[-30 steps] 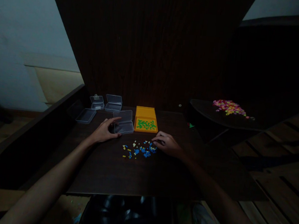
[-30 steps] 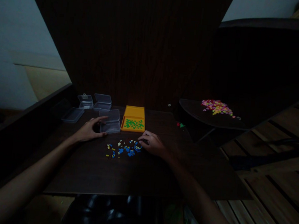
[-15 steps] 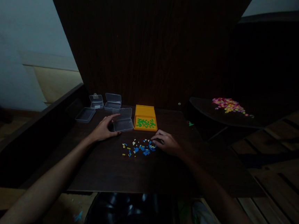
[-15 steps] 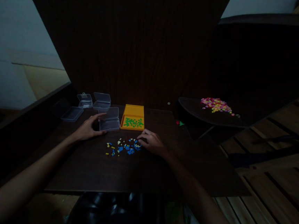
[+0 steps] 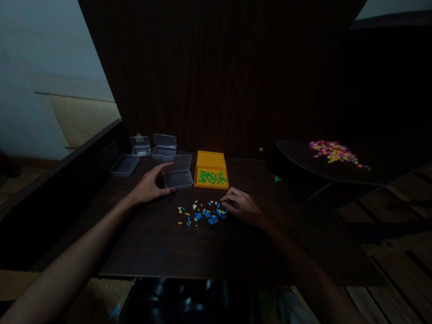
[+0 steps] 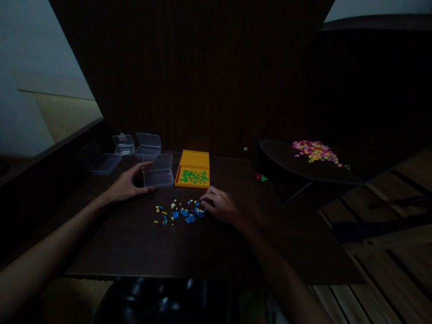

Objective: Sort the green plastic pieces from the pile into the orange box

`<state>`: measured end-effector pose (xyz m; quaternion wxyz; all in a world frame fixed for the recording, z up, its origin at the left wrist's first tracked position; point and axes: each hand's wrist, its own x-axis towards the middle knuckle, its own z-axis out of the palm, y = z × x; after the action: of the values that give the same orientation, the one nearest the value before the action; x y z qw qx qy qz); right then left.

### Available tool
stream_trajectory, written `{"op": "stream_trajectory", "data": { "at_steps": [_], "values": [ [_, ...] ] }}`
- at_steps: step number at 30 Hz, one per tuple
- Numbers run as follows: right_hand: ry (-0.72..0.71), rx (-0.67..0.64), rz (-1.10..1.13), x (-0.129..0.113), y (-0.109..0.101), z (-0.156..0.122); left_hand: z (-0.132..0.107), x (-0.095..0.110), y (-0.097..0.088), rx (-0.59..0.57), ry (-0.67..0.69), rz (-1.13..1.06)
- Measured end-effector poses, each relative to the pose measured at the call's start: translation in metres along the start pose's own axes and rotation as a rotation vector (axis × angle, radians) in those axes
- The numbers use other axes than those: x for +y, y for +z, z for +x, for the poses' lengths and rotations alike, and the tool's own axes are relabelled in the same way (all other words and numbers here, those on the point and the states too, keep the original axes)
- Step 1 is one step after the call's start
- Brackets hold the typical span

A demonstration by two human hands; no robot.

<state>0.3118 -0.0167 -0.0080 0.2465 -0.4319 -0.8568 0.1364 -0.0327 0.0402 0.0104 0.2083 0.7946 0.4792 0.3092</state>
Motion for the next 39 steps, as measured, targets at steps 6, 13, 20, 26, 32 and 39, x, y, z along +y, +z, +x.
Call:
{"op": "stream_trajectory", "data": {
  "at_steps": [6,13,20,26,32,39],
  "values": [
    [0.001,0.000,-0.024,-0.001,-0.001,0.000,0.001,-0.002,0.001,0.062,-0.044,0.050],
    [0.021,-0.029,-0.099,-0.005,-0.001,0.000,0.003,0.000,0.003,0.150,-0.080,0.027],
    [0.000,0.010,-0.084,-0.003,-0.002,0.004,0.001,0.020,0.017,0.238,-0.034,-0.099],
    [-0.021,0.229,0.076,-0.018,-0.010,0.012,-0.007,0.054,0.035,0.129,0.141,-0.145],
    [0.009,0.275,0.120,-0.036,-0.008,0.016,-0.018,0.079,0.051,-0.015,0.297,-0.145],
    [0.024,0.284,0.029,-0.031,-0.004,0.017,-0.022,0.085,0.052,-0.037,0.319,-0.176]
  ]
}}
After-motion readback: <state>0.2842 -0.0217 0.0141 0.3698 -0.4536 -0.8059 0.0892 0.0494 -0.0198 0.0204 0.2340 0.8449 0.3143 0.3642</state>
